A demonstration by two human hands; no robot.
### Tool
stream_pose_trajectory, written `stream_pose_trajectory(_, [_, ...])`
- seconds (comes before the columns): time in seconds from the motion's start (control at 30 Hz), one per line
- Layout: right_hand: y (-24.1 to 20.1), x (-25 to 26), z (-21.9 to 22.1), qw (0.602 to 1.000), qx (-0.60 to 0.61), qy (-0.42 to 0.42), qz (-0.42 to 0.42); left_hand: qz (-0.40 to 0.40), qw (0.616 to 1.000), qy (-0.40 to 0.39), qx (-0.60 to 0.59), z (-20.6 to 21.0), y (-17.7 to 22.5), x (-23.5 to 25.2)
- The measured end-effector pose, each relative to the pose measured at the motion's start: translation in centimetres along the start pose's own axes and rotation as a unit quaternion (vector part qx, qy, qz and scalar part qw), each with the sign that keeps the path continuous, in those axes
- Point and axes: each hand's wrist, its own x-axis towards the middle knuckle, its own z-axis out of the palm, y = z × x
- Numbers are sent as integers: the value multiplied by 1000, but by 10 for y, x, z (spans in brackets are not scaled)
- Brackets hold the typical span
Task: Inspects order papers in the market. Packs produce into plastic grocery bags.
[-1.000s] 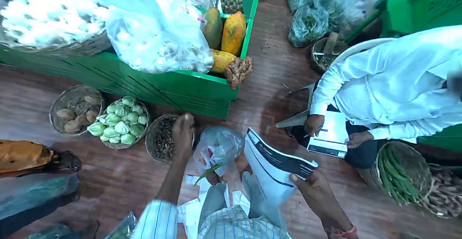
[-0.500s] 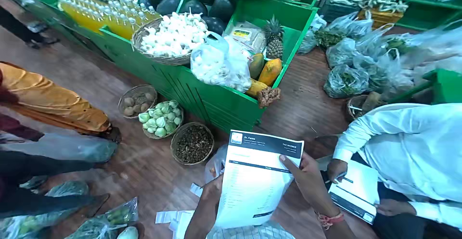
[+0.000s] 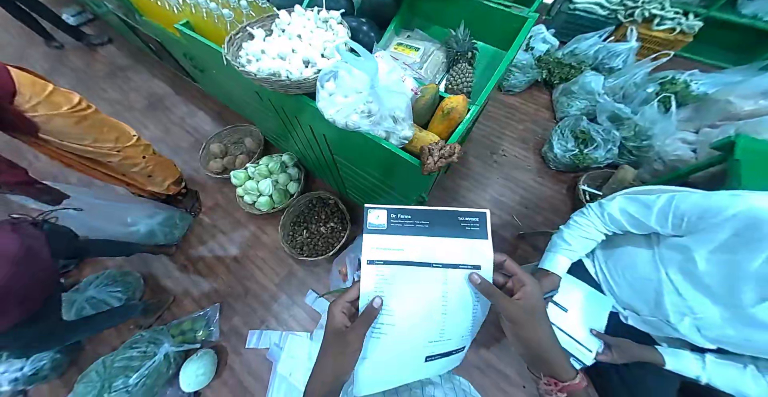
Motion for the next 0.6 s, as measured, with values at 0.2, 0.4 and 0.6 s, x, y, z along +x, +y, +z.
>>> stream_pose_trajectory(0.2, [10, -9, -21, 999, -13, -23, 26, -20, 999, 47, 5, 21, -9, -4])
stream_pose_trajectory(0.4, [16, -27, -51, 998, 3, 37, 45, -64, 994, 59, 70, 53, -15, 9])
stream_pose_trajectory(0.6, [18, -64, -80, 992, 16, 121, 42, -45, 981, -34, 188, 91, -22, 16])
